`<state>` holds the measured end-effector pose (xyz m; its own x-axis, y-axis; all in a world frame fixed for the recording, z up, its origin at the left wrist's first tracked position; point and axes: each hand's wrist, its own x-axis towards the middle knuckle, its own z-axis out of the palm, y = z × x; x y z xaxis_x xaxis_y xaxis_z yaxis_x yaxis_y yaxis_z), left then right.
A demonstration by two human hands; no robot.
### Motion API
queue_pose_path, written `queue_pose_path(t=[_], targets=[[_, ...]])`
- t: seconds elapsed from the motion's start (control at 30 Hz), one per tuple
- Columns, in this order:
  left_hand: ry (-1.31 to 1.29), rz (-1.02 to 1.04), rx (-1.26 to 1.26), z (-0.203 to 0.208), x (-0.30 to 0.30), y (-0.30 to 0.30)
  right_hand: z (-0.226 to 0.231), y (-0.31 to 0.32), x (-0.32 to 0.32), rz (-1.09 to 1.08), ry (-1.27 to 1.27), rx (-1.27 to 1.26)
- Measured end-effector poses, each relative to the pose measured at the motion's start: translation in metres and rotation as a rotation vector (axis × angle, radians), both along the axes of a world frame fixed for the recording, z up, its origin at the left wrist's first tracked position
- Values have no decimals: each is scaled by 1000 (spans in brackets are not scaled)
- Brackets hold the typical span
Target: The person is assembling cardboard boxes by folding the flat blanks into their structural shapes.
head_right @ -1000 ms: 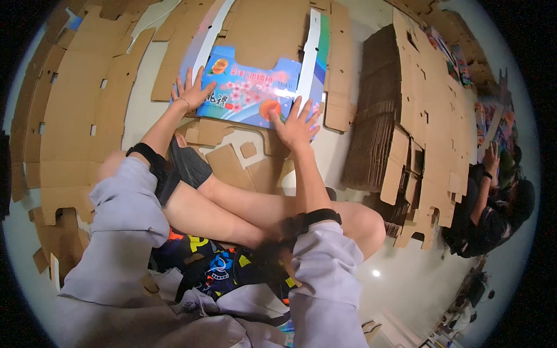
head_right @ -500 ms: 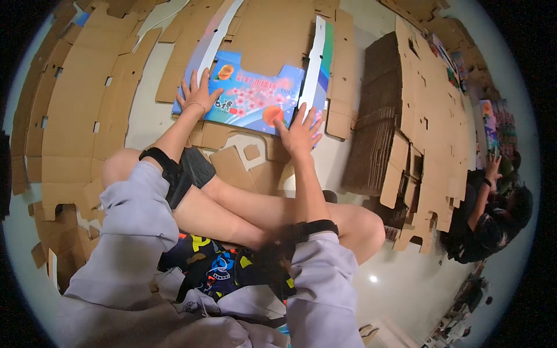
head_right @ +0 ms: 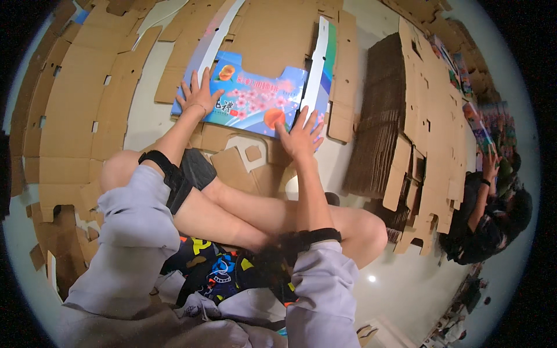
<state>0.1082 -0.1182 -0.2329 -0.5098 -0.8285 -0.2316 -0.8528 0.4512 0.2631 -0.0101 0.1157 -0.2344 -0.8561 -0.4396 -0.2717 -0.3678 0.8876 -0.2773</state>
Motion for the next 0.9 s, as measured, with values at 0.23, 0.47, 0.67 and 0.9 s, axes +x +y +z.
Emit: queue_pose_path(t=[0.23, 0.47, 0.67, 0.9], targets=[[23, -75, -26, -4, 6, -6, 6, -5, -1, 11, -5, -26], [-11, -66, 3, -14, 5, -7, 21, -7, -12, -5, 102, -104], [-35, -85, 9, -8, 7, -6, 31, 4, -92, 18, -355, -374], [-46, -79, 9, -7, 7, -3, 51, -18, -90, -124, -271, -380]])
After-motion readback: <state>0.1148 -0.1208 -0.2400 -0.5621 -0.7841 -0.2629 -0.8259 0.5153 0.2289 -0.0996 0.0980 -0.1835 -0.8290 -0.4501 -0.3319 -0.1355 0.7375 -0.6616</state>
